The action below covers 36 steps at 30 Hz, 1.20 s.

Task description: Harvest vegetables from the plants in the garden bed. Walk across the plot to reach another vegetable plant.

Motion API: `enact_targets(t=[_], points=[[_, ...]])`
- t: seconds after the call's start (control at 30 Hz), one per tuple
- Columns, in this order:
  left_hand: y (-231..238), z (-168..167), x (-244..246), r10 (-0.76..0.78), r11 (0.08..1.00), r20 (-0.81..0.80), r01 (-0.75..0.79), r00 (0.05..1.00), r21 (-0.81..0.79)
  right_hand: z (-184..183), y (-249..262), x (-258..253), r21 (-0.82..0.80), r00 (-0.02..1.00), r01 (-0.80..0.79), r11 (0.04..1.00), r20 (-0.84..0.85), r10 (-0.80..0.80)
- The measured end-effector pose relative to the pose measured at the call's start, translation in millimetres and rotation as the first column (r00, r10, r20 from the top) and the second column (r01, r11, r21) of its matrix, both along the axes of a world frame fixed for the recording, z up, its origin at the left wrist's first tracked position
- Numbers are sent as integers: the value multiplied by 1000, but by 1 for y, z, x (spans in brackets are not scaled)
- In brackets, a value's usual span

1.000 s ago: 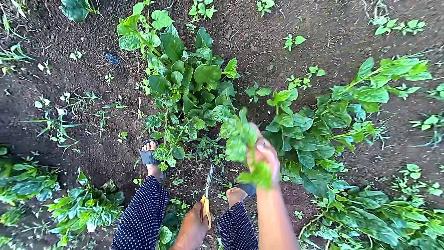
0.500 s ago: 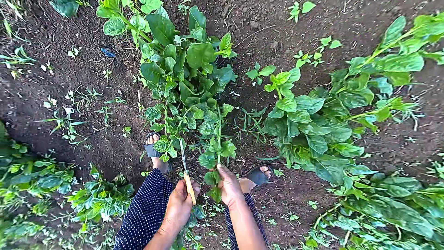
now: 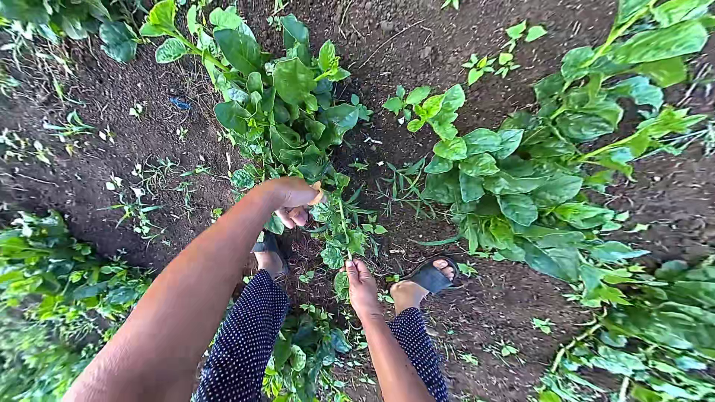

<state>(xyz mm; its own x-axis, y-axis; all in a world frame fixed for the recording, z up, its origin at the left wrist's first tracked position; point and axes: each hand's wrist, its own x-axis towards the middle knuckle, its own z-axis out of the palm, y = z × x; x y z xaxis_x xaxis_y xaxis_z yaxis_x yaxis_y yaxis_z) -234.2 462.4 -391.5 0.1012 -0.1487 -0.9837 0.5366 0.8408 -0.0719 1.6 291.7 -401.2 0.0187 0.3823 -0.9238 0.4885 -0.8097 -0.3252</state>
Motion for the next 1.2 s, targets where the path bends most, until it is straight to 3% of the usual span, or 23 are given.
enact_targets(t=[0.1,0.3,0.57,0.7,0.77,0.87,0.97,1.03,1.1,1.2], points=[[6,-1,-7,94,985,-46,-100,994,-137,-2,-1,5,28,999,-42,999,3,42],[15,-14,-5,136,973,-4,-134,991,-188,1,4,11,42,998,-69,997,11,68],[0,-36,4,339,934,8,-335,941,-126,5,7,10,87,997,-80,993,3,80],[-9,-34,5,281,959,8,-280,960,-47,10,6,17,48,998,-49,998,40,47],[-27,-23,3,206,977,66,-209,976,42,21,0,30,21,992,121,992,43,-122],[-90,6,-20,144,959,127,-171,981,227,52,-2,49,-56,864,502,863,-15,-504],[-164,24,-49,346,864,-174,-241,922,441,81,-4,66,-323,562,740,590,-185,-806],[-200,17,-62,541,787,-324,-332,776,520,85,-14,77,-513,372,689,512,-356,-857],[-221,1,-71,663,733,-366,-467,653,494,78,-23,75,-588,254,611,530,-488,-835],[-235,-21,-61,817,576,-305,-663,490,478,70,-27,57,-596,221,601,533,-517,-827]])
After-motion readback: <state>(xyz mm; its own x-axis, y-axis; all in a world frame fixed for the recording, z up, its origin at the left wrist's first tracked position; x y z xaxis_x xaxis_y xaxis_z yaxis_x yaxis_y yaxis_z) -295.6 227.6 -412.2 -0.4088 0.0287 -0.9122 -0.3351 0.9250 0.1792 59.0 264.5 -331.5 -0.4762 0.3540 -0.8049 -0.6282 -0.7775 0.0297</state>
